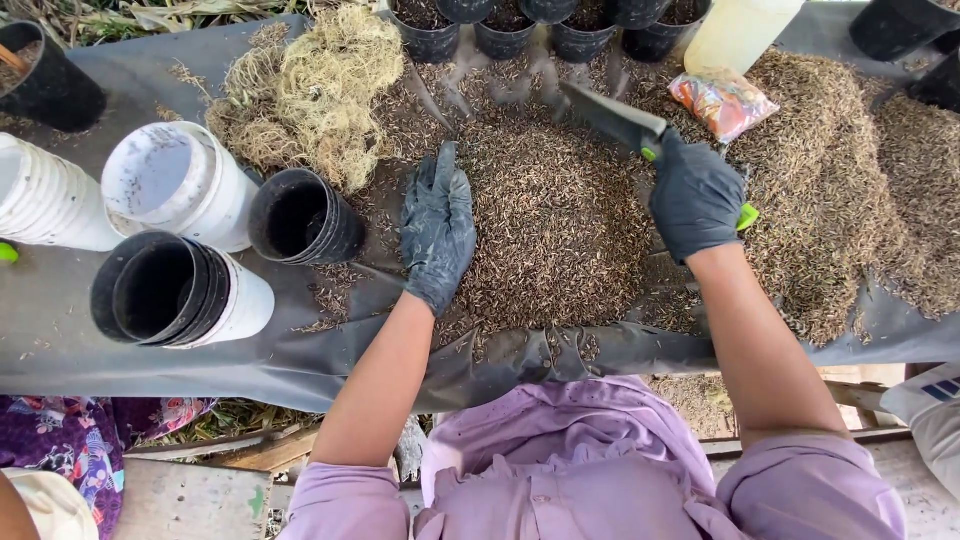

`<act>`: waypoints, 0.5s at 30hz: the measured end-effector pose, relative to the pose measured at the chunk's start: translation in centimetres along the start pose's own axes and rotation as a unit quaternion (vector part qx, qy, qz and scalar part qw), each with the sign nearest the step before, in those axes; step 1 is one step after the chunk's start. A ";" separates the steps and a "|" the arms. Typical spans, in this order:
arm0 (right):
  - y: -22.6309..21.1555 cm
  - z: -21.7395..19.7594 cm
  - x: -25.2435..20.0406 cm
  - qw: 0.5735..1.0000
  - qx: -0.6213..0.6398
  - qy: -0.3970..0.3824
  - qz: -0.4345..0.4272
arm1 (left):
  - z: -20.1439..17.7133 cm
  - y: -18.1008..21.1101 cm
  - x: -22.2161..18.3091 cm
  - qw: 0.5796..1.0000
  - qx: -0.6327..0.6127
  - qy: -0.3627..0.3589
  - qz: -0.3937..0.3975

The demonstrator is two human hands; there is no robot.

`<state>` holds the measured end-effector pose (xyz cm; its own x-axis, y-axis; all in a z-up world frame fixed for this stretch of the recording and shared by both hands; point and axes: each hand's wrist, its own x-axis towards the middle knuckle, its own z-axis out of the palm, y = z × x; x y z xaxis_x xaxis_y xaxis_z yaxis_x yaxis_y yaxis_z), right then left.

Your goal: Mixing soil or potting medium on a table using a hand trowel

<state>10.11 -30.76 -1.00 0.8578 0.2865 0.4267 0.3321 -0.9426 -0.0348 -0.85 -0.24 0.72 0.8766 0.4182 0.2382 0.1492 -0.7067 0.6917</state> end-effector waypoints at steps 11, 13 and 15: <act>-7.9 -10.4 -0.9 0.994 0.099 -0.039 -0.029 | -3.6 4.5 -0.1 0.970 -0.217 -0.102 0.033; -8.3 -12.4 -1.2 0.986 0.167 -0.017 -0.010 | -2.7 3.0 0.1 0.975 -0.193 -0.099 0.038; -8.1 -13.6 -1.9 0.973 0.232 0.008 0.006 | -1.8 1.7 0.3 0.980 -0.169 -0.095 0.045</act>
<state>0.47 -25.96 10.73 0.8583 0.2691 0.4368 0.4656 -0.7662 -0.4428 -1.12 -0.28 3.18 0.9531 0.2271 0.1999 -0.0648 -0.4922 0.8681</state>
